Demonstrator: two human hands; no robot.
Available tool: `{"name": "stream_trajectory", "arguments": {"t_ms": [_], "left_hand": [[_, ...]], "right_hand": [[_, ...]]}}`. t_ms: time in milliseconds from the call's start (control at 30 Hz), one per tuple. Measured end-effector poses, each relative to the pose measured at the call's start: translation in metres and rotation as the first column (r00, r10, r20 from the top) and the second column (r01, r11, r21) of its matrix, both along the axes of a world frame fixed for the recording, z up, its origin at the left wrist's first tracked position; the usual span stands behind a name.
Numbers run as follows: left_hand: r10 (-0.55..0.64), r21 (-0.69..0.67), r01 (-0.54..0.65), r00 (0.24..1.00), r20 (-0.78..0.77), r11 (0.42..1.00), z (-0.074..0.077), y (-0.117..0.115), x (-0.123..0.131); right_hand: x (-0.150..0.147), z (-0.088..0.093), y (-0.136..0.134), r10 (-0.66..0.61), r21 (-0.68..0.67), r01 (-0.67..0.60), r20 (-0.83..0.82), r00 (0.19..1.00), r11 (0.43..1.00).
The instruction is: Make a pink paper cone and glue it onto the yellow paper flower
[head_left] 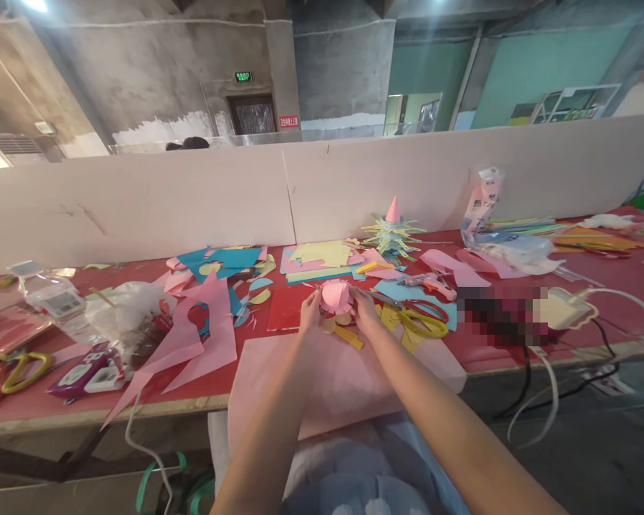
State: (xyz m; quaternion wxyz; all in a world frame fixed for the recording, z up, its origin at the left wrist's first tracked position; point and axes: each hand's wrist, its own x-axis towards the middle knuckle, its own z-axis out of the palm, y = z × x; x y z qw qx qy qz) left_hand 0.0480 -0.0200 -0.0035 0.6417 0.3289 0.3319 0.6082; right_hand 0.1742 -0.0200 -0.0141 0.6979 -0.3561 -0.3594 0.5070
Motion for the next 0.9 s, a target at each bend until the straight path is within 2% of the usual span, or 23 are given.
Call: {"name": "stream_trajectory", "arguments": {"t_ms": [267,467,700,900], "left_hand": [[0.006,0.016,-0.006,0.999,0.031,1.0,0.0,0.0,0.0],[0.002,0.018,-0.003,0.999,0.034,1.0,0.0,0.001,0.001],[-0.004,-0.03,0.005,0.999,0.053,1.0,0.003,-0.001,0.002],[-0.023,0.031,0.021,0.999,0.046,0.999,0.0,-0.001,0.003]], "right_hand": [[-0.001,0.001,0.001,0.013,-0.014,-0.014,-0.02,1.0,1.0],[-0.004,0.009,-0.008,0.018,-0.004,-0.018,-0.018,1.0,1.0],[-0.002,0.014,-0.012,0.013,-0.004,-0.013,0.002,1.0,1.0],[-0.002,0.012,-0.008,0.001,-0.023,-0.001,0.002,1.0,1.0]]}}
